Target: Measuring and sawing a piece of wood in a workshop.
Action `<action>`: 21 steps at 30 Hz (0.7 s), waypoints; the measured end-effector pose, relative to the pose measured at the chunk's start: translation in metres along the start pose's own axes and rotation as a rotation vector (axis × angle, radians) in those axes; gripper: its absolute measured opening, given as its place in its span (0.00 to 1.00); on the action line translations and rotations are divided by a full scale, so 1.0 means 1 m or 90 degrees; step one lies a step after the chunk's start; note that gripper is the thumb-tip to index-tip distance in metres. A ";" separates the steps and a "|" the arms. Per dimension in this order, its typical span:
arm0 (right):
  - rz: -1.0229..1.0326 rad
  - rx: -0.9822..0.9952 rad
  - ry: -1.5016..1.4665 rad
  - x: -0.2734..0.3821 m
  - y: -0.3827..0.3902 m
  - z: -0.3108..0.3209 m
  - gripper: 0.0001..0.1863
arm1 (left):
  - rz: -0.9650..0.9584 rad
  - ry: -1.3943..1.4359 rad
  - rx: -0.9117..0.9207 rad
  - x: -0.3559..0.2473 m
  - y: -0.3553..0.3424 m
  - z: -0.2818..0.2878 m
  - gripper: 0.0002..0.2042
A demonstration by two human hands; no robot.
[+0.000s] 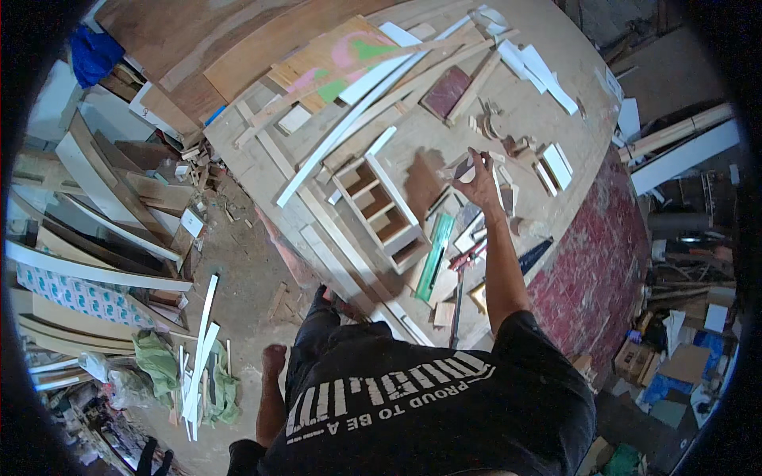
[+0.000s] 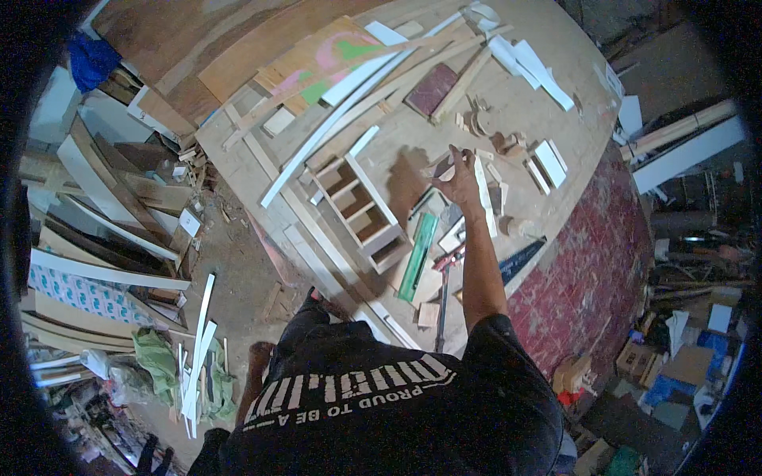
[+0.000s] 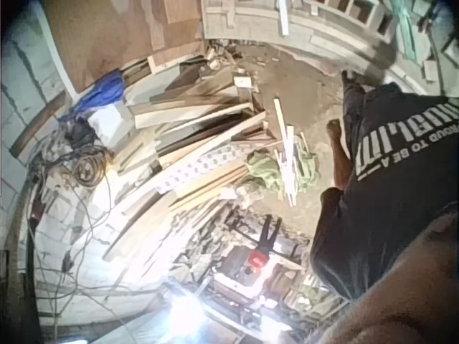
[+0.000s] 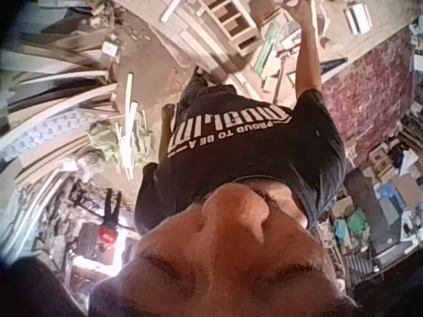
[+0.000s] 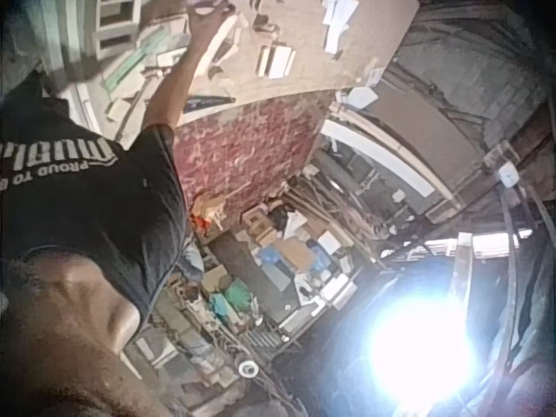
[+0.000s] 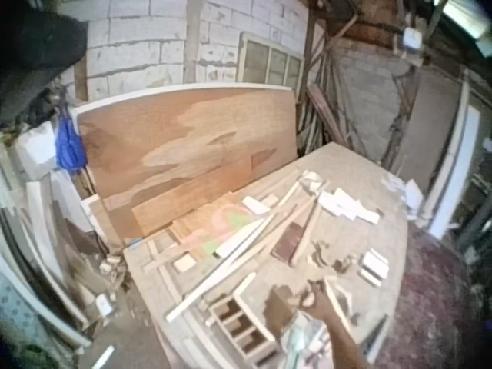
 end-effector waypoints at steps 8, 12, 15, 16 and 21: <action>-0.025 0.009 -0.150 0.105 0.169 0.016 0.52 | 0.074 0.068 -0.014 -0.074 -0.067 0.014 0.15; -0.045 0.018 -0.161 0.118 0.206 -0.016 0.50 | -0.002 0.049 -0.006 -0.093 -0.061 0.019 0.16; -0.066 0.008 -0.159 0.117 0.218 -0.024 0.50 | -0.017 -0.064 -0.009 -0.115 -0.049 0.015 0.16; -0.057 0.009 -0.164 0.119 0.215 -0.028 0.51 | -0.016 -0.062 -0.015 -0.100 -0.050 0.014 0.16; -0.022 0.025 -0.134 0.130 0.202 -0.046 0.53 | -0.005 -0.081 -0.028 0.010 -0.056 0.010 0.16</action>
Point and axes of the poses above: each hand's wrist, its own y-axis away from the middle knuckle, its own z-axis out of the back of the hand, x = y × z, the point moved 2 cm from there along -y, towards the middle knuckle, and after that the axes turned 4 degrees about z, right-handed, at the moved point
